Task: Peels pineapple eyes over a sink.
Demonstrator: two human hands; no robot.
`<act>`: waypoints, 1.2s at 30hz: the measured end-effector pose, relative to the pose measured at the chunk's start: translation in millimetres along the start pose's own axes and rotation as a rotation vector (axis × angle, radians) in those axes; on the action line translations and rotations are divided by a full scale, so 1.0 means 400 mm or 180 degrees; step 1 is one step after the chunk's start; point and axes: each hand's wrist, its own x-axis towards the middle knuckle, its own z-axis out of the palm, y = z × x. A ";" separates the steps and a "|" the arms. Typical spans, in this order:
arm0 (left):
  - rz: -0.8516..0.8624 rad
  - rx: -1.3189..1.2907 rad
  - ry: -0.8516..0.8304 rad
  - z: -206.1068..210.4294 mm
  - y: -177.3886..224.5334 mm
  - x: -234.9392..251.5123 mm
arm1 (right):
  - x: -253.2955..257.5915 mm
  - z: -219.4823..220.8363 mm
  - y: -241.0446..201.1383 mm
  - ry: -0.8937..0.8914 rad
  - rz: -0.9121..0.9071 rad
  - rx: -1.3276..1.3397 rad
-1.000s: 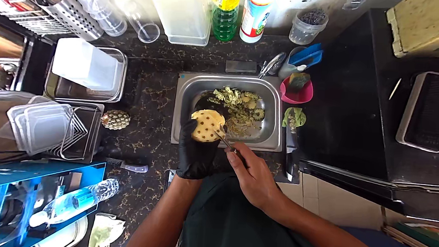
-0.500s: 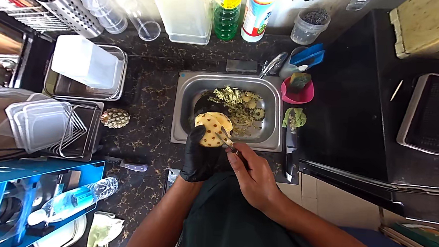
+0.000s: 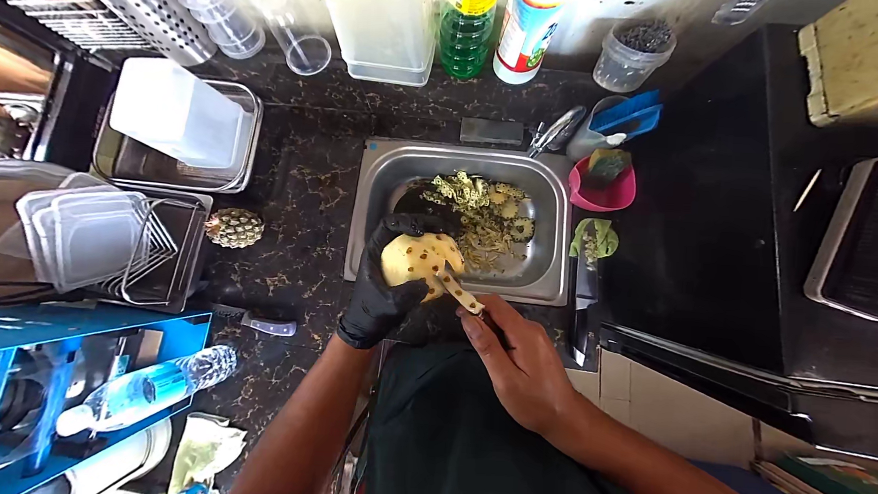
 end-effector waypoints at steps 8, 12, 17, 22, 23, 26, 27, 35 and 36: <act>0.0058 0.0380 -0.0616 -0.028 0.012 0.026 | -0.001 -0.002 0.001 -0.0043 0.0037 0.0005; -0.0180 0.0344 -0.1007 -0.023 0.013 0.025 | 0.013 -0.024 -0.015 -0.0087 0.0063 -0.0072; -0.0155 0.0266 -0.1047 -0.056 0.037 0.043 | -0.001 -0.039 -0.007 -0.0287 0.0186 -0.0124; -0.0276 0.0658 -0.1337 -0.061 0.058 0.051 | -0.002 -0.040 -0.004 -0.0352 0.0191 -0.0164; -0.0383 0.0716 -0.1448 -0.061 0.058 0.051 | -0.001 -0.039 -0.004 -0.0366 0.0208 -0.0180; -0.0275 0.0185 -0.1749 -0.113 -0.038 0.031 | 0.006 -0.042 -0.004 -0.0433 0.0302 -0.0251; -0.0395 0.0067 -0.1749 -0.119 -0.042 0.031 | 0.008 -0.042 -0.003 -0.0465 0.0333 -0.0270; -0.0857 0.0947 -0.1702 -0.066 0.062 0.052 | 0.016 -0.041 -0.003 -0.0510 0.0413 -0.0527; -0.0894 0.1039 -0.1800 -0.058 0.058 0.048 | 0.021 -0.038 -0.004 -0.0516 0.0410 -0.0552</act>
